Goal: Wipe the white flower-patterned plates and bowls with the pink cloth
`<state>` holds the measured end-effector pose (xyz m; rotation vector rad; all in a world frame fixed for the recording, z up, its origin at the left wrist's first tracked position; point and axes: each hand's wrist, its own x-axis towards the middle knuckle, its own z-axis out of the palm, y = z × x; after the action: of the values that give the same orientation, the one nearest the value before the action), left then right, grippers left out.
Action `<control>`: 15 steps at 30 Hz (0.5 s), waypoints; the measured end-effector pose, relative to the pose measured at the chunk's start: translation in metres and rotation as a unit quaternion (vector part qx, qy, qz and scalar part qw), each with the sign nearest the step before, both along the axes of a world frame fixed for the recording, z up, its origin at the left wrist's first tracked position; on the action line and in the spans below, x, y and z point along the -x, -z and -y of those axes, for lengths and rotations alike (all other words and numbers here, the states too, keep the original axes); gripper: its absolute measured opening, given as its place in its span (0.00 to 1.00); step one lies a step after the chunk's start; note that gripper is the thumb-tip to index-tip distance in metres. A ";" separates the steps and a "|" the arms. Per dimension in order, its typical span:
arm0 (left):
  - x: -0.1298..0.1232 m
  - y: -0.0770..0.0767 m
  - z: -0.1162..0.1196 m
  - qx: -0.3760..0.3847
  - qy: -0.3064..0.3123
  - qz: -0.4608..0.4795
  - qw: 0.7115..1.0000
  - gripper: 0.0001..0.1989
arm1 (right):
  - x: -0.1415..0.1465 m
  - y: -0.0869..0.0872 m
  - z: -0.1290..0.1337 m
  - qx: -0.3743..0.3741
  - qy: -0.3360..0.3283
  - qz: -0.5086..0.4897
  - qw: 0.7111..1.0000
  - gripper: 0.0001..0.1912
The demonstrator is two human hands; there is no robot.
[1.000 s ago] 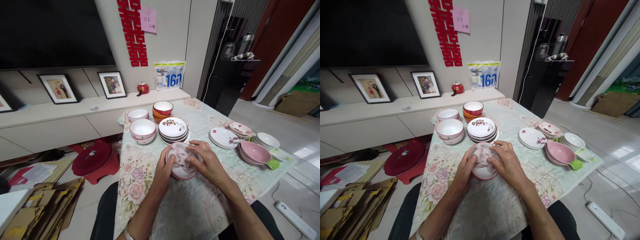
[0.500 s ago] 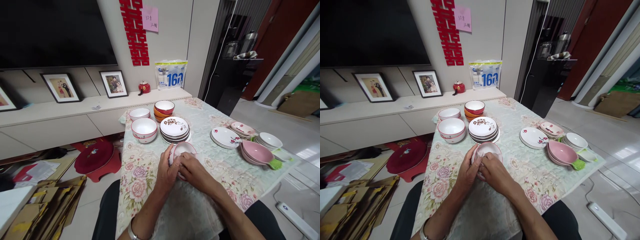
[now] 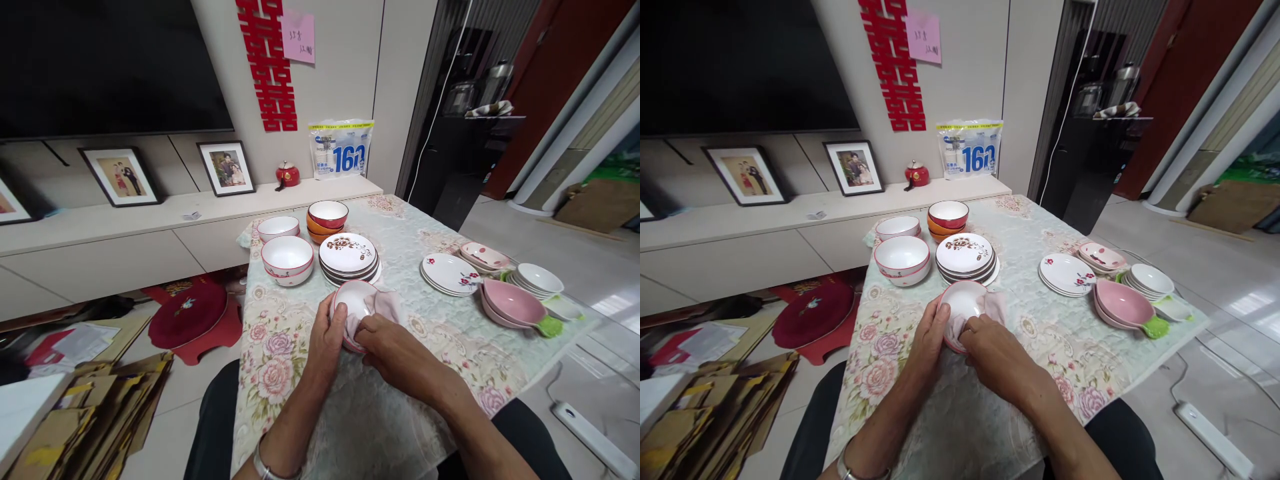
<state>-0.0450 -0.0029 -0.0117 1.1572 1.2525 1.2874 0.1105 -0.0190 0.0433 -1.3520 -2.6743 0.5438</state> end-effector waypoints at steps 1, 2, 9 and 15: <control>-0.001 0.000 0.001 0.009 0.003 0.009 1.000 0.28 | 0.004 0.000 0.001 -0.002 0.009 -0.006 1.000 0.11; -0.003 0.001 0.002 0.018 0.005 0.021 1.000 0.30 | 0.009 0.001 0.003 -0.003 0.018 -0.020 1.000 0.13; -0.005 0.000 0.002 0.045 0.005 0.103 0.994 0.28 | 0.021 0.005 0.009 -0.006 0.017 -0.082 0.996 0.18; -0.005 0.003 0.001 0.039 0.001 0.126 0.991 0.29 | 0.003 0.002 0.008 -0.016 0.007 0.034 0.999 0.18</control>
<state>-0.0405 -0.0040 -0.0152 0.9080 1.1040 1.3253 0.1071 -0.0265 0.0410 -1.4046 -2.7114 0.4606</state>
